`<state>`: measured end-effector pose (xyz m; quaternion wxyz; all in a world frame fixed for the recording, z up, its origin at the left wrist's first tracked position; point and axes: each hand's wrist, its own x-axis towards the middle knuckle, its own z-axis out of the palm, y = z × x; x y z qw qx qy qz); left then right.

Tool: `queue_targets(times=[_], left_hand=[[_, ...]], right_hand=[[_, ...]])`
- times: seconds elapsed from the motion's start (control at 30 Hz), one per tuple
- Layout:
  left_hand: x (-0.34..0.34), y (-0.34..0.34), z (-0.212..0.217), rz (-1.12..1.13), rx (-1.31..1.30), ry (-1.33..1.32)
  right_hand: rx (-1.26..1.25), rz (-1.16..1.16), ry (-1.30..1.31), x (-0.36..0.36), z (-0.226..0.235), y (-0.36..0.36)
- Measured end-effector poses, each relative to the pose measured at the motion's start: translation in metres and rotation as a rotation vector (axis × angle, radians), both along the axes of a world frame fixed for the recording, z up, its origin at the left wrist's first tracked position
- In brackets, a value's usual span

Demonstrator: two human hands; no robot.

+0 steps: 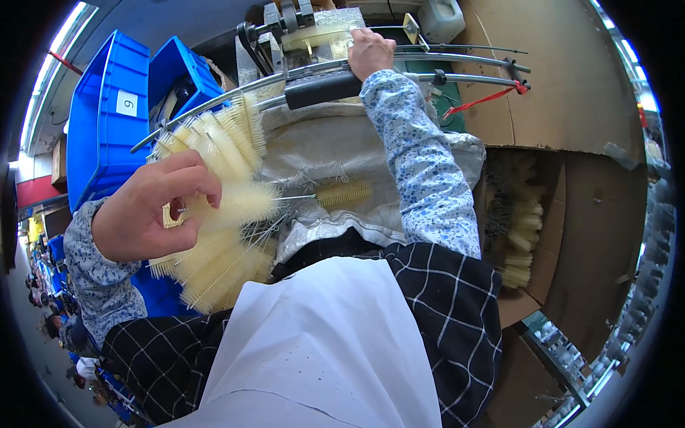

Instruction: The person repeatedly picks up yellow bristle brush heads from a blue bin and inserts them into a metal jig. They use a tool to secure the brush heads onto metal rods within the jig. The person handles the brushes one at a time, placing them into the jig and then removing them.

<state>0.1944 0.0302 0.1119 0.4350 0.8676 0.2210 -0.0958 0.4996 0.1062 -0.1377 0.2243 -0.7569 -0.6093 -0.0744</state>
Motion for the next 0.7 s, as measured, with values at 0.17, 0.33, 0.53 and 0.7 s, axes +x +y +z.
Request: queue_targets(times=[0.17,0.33,0.53,0.7], left_hand=[[-0.007,0.000,-0.005,-0.011,0.005,-0.006],[0.006,0.000,-0.003,-0.040,-0.018,0.007],[0.020,-0.001,-0.001,-0.026,-0.024,-0.018],[-0.002,0.005,-0.003,0.036,0.036,-0.034]], right_hand=[[-0.119,-0.019,0.014,-0.056,0.011,0.006],[-0.108,-0.027,0.001,-0.087,0.007,0.018],[-0.171,-0.002,-0.001,-0.063,0.013,0.012],[-0.100,-0.062,-0.107,0.005,0.000,-0.002]])
